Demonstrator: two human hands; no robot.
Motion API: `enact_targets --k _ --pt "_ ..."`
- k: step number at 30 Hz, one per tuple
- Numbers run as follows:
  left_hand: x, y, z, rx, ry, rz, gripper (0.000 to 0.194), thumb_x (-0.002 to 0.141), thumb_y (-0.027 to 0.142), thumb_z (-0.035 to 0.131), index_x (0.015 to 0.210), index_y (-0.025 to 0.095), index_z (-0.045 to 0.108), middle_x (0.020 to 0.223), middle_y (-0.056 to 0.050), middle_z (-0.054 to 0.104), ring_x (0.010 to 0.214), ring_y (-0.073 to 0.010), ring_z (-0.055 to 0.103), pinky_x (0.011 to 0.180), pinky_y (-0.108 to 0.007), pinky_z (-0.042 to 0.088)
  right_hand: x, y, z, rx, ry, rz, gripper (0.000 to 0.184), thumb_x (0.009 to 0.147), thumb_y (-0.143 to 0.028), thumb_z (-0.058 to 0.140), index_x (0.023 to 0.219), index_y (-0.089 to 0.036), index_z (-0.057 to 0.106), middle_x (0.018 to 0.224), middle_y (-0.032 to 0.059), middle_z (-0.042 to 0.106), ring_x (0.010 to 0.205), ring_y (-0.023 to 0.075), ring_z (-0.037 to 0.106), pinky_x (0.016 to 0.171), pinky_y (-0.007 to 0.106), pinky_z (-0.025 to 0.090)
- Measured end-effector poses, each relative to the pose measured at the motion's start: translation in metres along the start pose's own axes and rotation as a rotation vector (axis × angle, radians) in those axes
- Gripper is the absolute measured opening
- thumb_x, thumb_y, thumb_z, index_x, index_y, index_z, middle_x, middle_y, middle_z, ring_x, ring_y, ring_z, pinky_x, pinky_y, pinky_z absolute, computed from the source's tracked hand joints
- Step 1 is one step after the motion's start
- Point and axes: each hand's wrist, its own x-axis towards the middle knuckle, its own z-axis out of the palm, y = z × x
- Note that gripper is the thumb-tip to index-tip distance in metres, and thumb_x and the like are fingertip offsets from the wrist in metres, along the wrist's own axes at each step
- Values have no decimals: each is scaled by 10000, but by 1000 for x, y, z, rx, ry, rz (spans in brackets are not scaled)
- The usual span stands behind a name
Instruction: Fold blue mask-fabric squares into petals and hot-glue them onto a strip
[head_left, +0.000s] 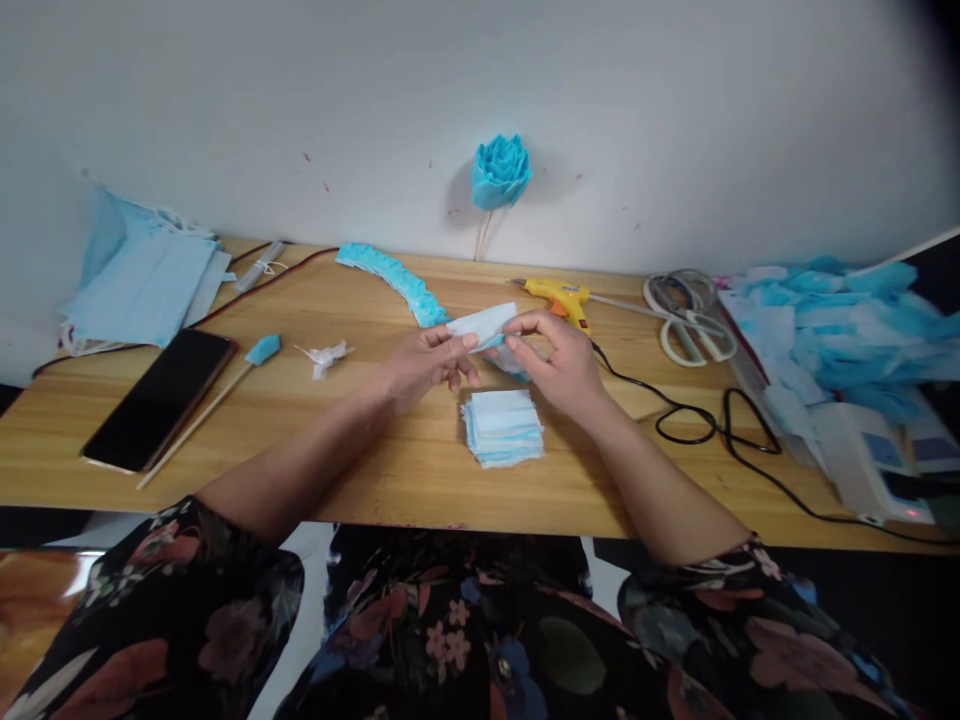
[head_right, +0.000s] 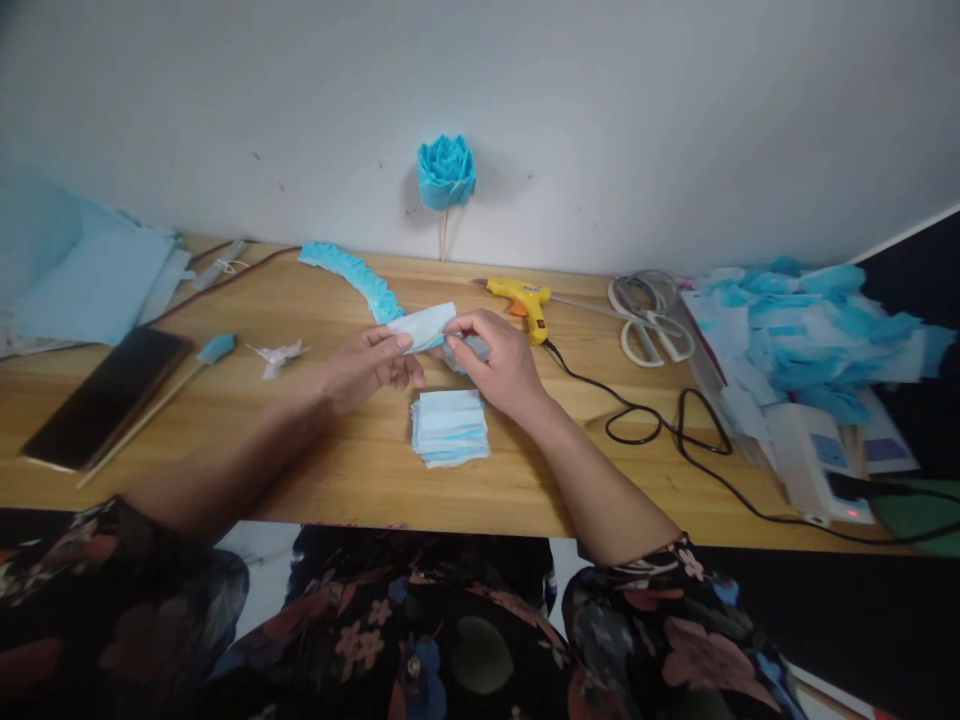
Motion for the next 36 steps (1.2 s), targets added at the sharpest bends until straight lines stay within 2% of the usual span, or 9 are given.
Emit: enact_targets --k 6,15,17,20,23,28,31,33,36 --pt "0 -1 -1 93 -16 27 504 683 472 920 993 120 735 890 -73 776 619 -103 670 516 -197 456 0 3 3 24 32 -6 60 918 -268 625 911 -231 672 862 10 742 810 183 689 754 334 530" --pt "2 -4 0 168 147 103 325 774 389 825 876 127 663 905 -88 795 570 -95 645 509 -217 445 -2 1 5 23 0 54 82 914 -285 633 971 -254 684 874 18 733 823 203 688 771 370 550" --pt "2 -3 0 195 155 120 313 793 396 800 868 128 657 894 -89 795 561 -94 639 505 -219 440 -2 4 7 90 -4 102 263 908 -313 654 1166 -267 665 900 16 727 849 203 686 799 376 555" --pt "-1 -1 2 247 133 139 312 809 415 778 852 127 667 837 -76 782 559 -95 628 509 -221 440 -2 9 11 259 -33 169 656 885 -411 707 1488 -284 484 929 14 712 844 193 671 802 362 558" --pt "-3 1 4 310 109 140 308 827 424 763 832 129 675 715 -44 741 562 -100 614 523 -222 446 -2 16 14 387 -87 227 825 857 -495 737 1577 -284 395 963 25 696 797 182 648 731 340 553" --pt "-2 0 5 335 106 127 269 842 360 760 912 118 667 750 -45 749 576 -100 635 529 -220 452 -5 19 15 388 -124 268 669 862 -449 735 1483 -283 549 941 24 683 823 191 637 756 367 569" --pt "0 -1 3 253 142 135 455 843 347 776 1202 129 601 730 -10 741 551 -113 647 518 -223 450 -5 14 14 430 -106 273 579 883 -441 705 1430 -286 592 1046 41 713 921 209 657 829 398 582" --pt "2 -2 2 178 143 142 560 844 387 788 1294 157 547 721 7 730 551 -123 654 521 -228 456 -4 9 13 469 -66 274 557 898 -450 685 1424 -297 585 1152 53 711 1005 223 660 873 413 582" --pt "2 -5 3 96 94 92 427 810 445 825 1049 147 634 768 -22 727 593 -113 649 562 -235 487 -4 4 15 499 -32 265 569 903 -486 679 1434 -322 557 1183 54 697 1053 236 652 904 427 576"
